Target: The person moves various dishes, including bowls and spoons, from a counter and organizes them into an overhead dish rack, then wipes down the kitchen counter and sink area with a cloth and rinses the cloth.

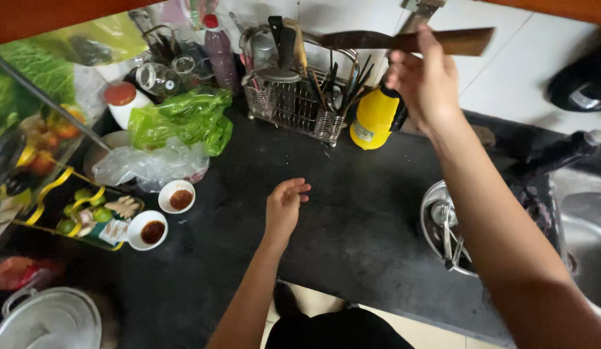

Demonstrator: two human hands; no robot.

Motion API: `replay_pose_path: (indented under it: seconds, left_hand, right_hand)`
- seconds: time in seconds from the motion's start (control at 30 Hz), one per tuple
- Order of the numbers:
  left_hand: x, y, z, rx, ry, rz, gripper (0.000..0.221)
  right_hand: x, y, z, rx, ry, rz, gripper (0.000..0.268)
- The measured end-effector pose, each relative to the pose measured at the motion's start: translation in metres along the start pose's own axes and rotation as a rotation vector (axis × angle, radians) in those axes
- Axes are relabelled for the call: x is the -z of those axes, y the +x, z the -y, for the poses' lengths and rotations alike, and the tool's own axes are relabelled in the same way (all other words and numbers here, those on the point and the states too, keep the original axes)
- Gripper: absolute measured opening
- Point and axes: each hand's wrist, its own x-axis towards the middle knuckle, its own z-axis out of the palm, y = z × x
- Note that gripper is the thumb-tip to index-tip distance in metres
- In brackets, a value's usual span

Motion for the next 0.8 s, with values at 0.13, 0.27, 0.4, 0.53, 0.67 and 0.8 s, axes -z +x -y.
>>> replay_pose_path:
  seconds: [0.13, 0.27, 0.4, 0.53, 0.67, 0.8]
  left_hand:
    - [0.007, 0.010, -0.006, 0.098, 0.005, 0.020, 0.033]
    - [0.020, 0.012, -0.003, 0.134, -0.067, 0.005, 0.032]
    - [0.035, 0.015, -0.004, 0.177, -0.013, -0.049, 0.032]
    - [0.036, 0.015, -0.002, 0.189, 0.018, -0.083, 0.035]
    - [0.025, 0.016, 0.000, 0.180, -0.004, -0.045, 0.034]
    - [0.015, 0.013, 0.004, 0.158, 0.102, -0.006, 0.037]
  right_hand:
    - [0.000, 0.034, -0.035, -0.095, -0.021, -0.075, 0.040]
    - [0.000, 0.042, -0.042, -0.200, -0.030, -0.133, 0.039]
    - [-0.002, 0.039, -0.021, -0.233, -0.070, -0.145, 0.037]
    - [-0.004, 0.039, -0.012, -0.267, -0.069, -0.126, 0.036]
    - [-0.014, 0.059, -0.035, -0.302, -0.097, -0.106, 0.041]
    - [-0.024, 0.083, -0.075, -0.441, -0.326, -0.005, 0.061]
